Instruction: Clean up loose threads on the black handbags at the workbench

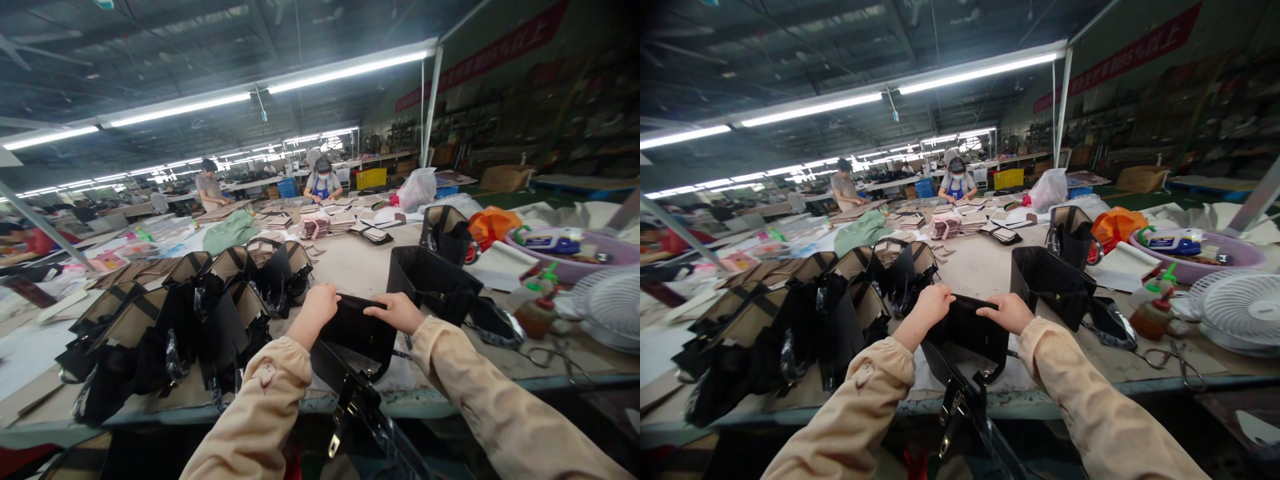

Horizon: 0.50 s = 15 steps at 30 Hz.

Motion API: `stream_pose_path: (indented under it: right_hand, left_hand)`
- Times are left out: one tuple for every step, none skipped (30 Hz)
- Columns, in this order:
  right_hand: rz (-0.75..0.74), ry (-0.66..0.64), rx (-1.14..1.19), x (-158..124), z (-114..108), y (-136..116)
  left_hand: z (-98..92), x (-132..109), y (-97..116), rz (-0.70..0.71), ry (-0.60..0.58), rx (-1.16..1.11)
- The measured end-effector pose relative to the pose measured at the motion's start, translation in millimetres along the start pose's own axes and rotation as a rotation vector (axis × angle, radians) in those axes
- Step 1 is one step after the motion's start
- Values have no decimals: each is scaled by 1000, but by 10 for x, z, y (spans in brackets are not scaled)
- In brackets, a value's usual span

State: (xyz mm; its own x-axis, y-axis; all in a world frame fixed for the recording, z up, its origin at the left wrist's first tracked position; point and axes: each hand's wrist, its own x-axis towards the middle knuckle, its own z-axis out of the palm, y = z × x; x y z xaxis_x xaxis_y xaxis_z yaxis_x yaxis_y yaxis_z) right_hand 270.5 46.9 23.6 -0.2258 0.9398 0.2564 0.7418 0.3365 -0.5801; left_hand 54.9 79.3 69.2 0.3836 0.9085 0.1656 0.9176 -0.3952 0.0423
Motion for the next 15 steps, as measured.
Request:
stream_pose_path:
  right_hand:
    - [0, 1, 16, -5, 3, -1]
    - [1, 2, 26, -8, 2, -7]
    - [3, 3, 26, -9, -3, -18]
    - [5, 2, 15, -9, -13, -35]
    - [8, -2, -9, -7, -26, -58]
    - [12, -8, -47, -5, -43, -89]
    - [18, -15, -98, 0, -60, -128]
    - [23, -23, -160, 7, -76, -174]
    - [25, -28, -228, 18, -89, -227]
    - [27, -32, -294, 33, -96, -285]
    - [29, -39, -351, 54, -97, -346]
    - [32, -49, -396, 79, -90, -406]
    - [37, -64, -428, 110, -77, -463]
    - [48, -81, -450, 145, -57, -514]
    - [64, -102, -465, 183, -32, -558]
  left_hand:
    - [-1, 1, 0, -1, 2, -1]
    - [-2, 0, 0, -2, 5, -2]
    - [-4, -1, 0, -5, 8, -2]
    - [-4, -3, -1, -7, 10, -3]
    - [-5, -5, -2, -9, 10, -4]
    - [-5, -7, -2, -11, 9, -4]
    - [-5, -9, -2, -12, 7, -3]
    - [-6, -10, -1, -11, 2, -1]
    - [-6, -9, 1, -12, -2, 3]
    - [-7, -8, 5, -12, -5, 7]
    - [-8, -6, 9, -14, -7, 13]
    - [-10, -4, 15, -19, -10, 17]
    - [-13, -1, 19, -25, -13, 19]
    - [-16, 0, 23, -31, -17, 20]
    - [-19, 1, 26, -37, -20, 21]
